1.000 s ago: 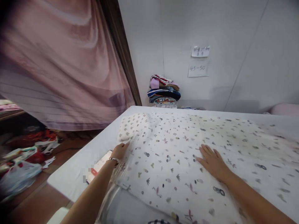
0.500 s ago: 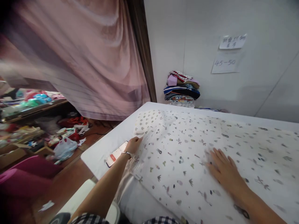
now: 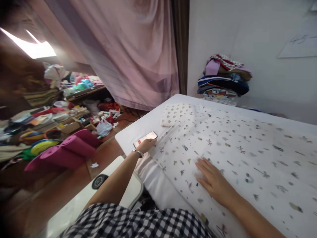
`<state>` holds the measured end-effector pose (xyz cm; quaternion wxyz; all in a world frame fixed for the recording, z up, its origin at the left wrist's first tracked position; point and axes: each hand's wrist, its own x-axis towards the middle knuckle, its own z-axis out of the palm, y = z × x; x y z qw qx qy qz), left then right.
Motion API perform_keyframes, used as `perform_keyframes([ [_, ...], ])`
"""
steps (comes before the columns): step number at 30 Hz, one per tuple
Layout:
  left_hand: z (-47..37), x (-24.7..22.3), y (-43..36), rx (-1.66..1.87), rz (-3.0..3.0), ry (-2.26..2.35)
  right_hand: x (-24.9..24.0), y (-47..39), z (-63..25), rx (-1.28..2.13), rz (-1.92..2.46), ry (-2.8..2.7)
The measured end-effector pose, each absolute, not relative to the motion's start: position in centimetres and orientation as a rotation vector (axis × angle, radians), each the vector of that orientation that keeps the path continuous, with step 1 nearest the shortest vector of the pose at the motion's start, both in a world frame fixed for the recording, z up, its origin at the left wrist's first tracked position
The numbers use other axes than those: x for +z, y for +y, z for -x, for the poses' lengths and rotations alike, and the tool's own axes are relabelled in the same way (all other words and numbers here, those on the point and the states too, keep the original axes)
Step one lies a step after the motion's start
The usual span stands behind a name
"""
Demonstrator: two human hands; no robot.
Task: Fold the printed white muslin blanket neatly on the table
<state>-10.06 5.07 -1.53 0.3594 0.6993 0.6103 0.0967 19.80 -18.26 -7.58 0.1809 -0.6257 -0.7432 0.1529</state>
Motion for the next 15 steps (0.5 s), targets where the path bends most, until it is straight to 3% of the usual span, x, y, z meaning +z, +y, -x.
perform_keyframes([
  [15, 12.4, -3.4, 2.0, 0.498, -1.422, 1.521, -9.9, -16.2, -18.5, 0.330, 1.605, -2.126],
])
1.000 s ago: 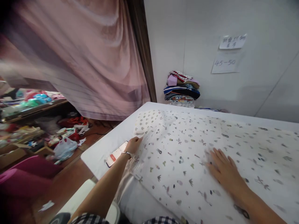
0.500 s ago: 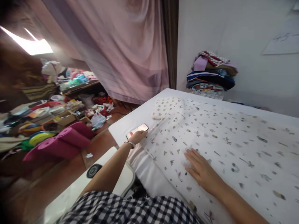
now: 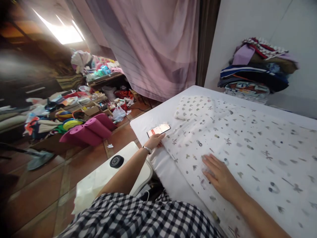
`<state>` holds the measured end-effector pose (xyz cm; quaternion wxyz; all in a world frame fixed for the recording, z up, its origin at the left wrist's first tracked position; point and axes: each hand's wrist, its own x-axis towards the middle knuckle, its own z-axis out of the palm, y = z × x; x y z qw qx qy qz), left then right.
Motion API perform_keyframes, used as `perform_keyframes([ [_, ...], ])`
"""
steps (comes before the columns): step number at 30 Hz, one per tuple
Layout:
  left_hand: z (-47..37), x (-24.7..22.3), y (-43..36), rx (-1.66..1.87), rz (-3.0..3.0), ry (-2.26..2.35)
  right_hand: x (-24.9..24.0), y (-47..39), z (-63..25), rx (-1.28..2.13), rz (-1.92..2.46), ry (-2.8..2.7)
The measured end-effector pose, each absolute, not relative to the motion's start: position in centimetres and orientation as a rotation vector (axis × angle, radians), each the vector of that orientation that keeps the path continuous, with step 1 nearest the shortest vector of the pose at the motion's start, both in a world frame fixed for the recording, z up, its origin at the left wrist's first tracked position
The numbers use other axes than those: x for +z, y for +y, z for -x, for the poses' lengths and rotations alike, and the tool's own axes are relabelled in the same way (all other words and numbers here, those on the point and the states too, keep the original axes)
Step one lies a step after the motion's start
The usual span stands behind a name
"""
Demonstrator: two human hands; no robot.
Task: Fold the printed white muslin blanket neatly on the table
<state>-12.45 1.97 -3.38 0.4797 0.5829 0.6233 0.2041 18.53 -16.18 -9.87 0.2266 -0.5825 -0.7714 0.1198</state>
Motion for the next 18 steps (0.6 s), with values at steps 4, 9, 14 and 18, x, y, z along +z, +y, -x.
perform_keyframes([
  [4, 12.0, -3.5, 1.6, 0.491, -1.608, 1.617, -10.0, -16.3, -18.6, 0.321, 1.620, -2.145],
  [9, 11.4, -3.2, 1.5, 0.533, -1.703, 1.689, -9.4, -16.4, -18.1, 0.350, 1.579, -2.105],
  [14, 11.0, -3.4, 1.4, 0.737, -1.667, 1.631, -7.8, -16.6, -17.3, 0.573, 1.619, -1.930],
  [18, 10.0, -2.7, 1.4, 0.871, -1.633, 1.532, -5.9, -16.4, -16.6, 0.898, 1.653, -1.657],
])
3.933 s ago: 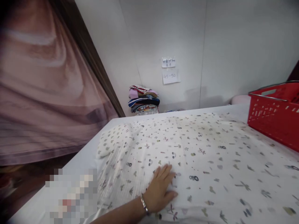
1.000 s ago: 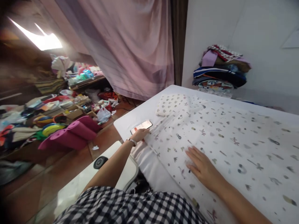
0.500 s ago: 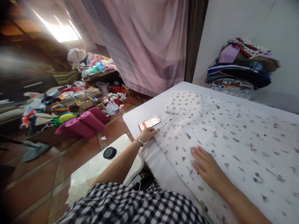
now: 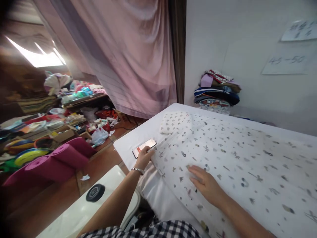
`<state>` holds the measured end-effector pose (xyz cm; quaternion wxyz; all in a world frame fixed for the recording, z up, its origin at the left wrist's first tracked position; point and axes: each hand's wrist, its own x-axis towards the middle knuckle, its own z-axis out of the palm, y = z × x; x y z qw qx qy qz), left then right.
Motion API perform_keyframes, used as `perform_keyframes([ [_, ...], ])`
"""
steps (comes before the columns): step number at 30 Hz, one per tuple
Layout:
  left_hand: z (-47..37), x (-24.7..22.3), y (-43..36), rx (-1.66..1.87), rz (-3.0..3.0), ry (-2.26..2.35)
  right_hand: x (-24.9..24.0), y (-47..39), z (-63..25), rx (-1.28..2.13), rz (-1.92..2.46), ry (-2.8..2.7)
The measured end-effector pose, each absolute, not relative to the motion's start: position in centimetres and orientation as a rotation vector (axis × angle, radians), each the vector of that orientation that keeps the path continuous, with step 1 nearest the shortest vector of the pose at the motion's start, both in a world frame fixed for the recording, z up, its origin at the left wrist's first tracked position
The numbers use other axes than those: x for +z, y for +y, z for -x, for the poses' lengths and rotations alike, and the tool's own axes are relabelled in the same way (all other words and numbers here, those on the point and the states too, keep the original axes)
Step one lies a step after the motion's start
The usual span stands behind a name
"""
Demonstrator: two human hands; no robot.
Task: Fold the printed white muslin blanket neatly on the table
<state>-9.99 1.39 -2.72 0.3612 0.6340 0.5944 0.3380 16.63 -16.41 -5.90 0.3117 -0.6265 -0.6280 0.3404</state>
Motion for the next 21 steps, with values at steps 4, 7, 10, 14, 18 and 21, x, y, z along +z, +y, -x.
perform_keyframes([
  [4, 8.4, -1.1, 1.1, 0.951, -1.645, 1.441, -4.4, -16.2, -16.2, 1.028, 1.605, -1.468],
  [7, 6.3, 0.1, 0.2, 0.951, -1.674, 1.362, -3.4, -15.9, -15.8, 1.134, 1.498, -1.290],
  [10, 3.4, 1.0, -1.2, 0.921, -1.838, 1.306, -2.1, -15.2, -15.3, 1.237, 1.378, -1.053],
  [14, -0.1, 1.0, -3.5, 0.889, -2.118, 1.219, -0.7, -13.6, -14.7, 1.311, 1.194, -0.790],
  [18, -1.8, 0.0, -4.9, 0.816, -2.345, 1.018, -0.1, -12.1, -14.6, 1.383, 0.951, -0.710],
  [21, -1.9, -0.9, -5.1, 0.815, -2.458, 0.950, -0.2, -11.2, -14.5, 1.441, 0.932, -0.707],
])
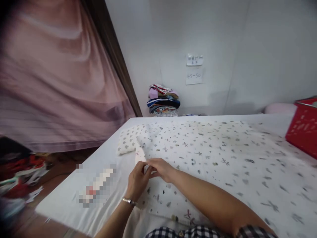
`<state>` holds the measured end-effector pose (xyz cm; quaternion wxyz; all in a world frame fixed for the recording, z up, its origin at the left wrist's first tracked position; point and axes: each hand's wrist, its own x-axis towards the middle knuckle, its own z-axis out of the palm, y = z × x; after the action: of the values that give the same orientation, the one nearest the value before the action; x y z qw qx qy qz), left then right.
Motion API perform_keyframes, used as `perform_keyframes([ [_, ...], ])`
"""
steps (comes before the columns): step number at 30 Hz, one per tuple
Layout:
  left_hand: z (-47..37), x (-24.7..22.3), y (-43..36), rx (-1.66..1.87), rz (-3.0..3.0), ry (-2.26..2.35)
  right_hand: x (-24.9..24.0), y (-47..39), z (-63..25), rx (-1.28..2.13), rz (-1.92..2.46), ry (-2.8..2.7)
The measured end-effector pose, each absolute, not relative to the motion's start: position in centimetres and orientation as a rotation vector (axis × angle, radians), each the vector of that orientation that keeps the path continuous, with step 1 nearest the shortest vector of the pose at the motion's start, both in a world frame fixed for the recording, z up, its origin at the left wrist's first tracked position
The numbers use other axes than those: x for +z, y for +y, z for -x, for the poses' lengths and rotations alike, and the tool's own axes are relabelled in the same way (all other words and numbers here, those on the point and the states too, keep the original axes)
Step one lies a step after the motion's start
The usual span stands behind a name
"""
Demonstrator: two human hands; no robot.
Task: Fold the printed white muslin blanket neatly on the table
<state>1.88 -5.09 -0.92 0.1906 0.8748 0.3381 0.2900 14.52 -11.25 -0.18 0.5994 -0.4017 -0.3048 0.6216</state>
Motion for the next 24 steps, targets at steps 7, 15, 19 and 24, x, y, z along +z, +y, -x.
perform_keyframes([
  [7, -0.4, -3.0, -4.7, 0.866, -2.515, 0.908, -1.4, -9.4, -14.1, 1.500, 1.042, -0.634],
  [15, 0.8, -3.7, -5.1, 0.872, -2.642, 0.855, -2.2, -7.9, -14.2, 1.565, 1.151, -0.609],
  [19, 1.5, -3.4, -6.1, 0.904, -2.596, 0.891, -1.9, -8.4, -14.0, 1.590, 1.100, -0.610],
  [24, 2.1, -3.4, -6.9, 0.967, -2.530, 0.984, -1.4, -8.6, -13.6, 1.574, 1.115, -0.655],
])
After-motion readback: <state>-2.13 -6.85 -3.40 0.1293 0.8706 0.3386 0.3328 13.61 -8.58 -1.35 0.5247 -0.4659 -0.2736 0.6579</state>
